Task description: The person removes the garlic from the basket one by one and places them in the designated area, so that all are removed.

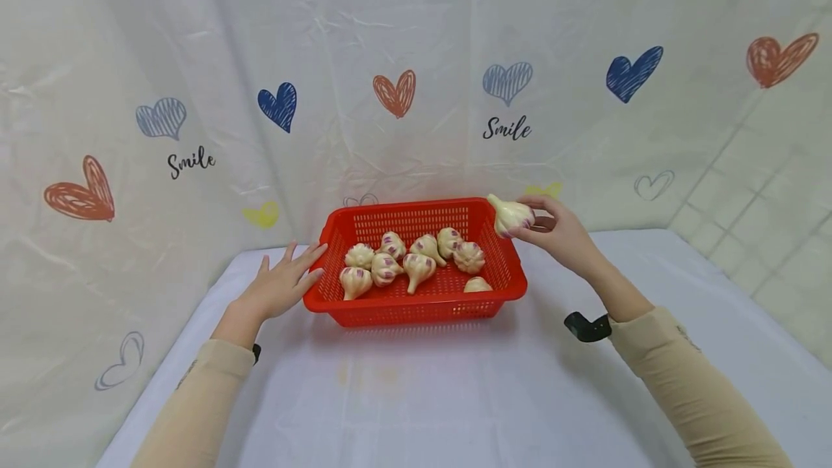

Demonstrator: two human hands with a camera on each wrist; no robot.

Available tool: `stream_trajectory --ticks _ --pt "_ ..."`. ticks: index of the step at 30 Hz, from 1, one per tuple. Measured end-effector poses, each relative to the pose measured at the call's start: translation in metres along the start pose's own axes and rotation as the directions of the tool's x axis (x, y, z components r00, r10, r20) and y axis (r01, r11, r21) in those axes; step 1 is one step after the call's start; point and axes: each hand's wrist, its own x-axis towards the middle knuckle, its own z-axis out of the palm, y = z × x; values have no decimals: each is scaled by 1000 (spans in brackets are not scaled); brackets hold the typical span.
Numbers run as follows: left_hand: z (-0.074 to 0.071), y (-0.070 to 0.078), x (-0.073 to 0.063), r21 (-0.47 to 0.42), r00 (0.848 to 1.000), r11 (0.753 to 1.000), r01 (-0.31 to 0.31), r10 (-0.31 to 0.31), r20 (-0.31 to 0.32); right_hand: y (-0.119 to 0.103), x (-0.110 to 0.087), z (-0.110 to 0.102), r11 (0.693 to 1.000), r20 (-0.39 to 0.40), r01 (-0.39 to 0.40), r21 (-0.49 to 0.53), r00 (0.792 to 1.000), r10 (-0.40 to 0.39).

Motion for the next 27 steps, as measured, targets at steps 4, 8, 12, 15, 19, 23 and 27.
stream_trajectory --ticks 4,8,12,15,19,23,27 --pt "-1 0 1 -3 1000 1000 -6 6 -9 8 -2 -7 997 -26 26 75 999 -25" --pt "-1 1 0 -8 1000 1000 -6 5 -6 17 -4 -12 989 -54 42 145 998 -35" --pt "0 0 -1 -10 1000 1000 -6 6 -6 26 -5 -16 981 -80 46 189 996 -32" --pt "1 -1 -1 -5 1000 1000 -14 14 -12 34 -6 -19 980 -92 50 193 995 -32" --pt "1 -3 -1 -2 999 1000 -30 30 -19 44 -7 -22 979 -101 51 200 994 -31" --pt "1 -3 -1 -7 999 999 -33 33 -17 54 -8 -23 976 -112 44 215 994 -20" --pt "1 -3 -1 -12 999 999 -33 32 -14 63 -10 -26 977 -121 12 211 993 14"
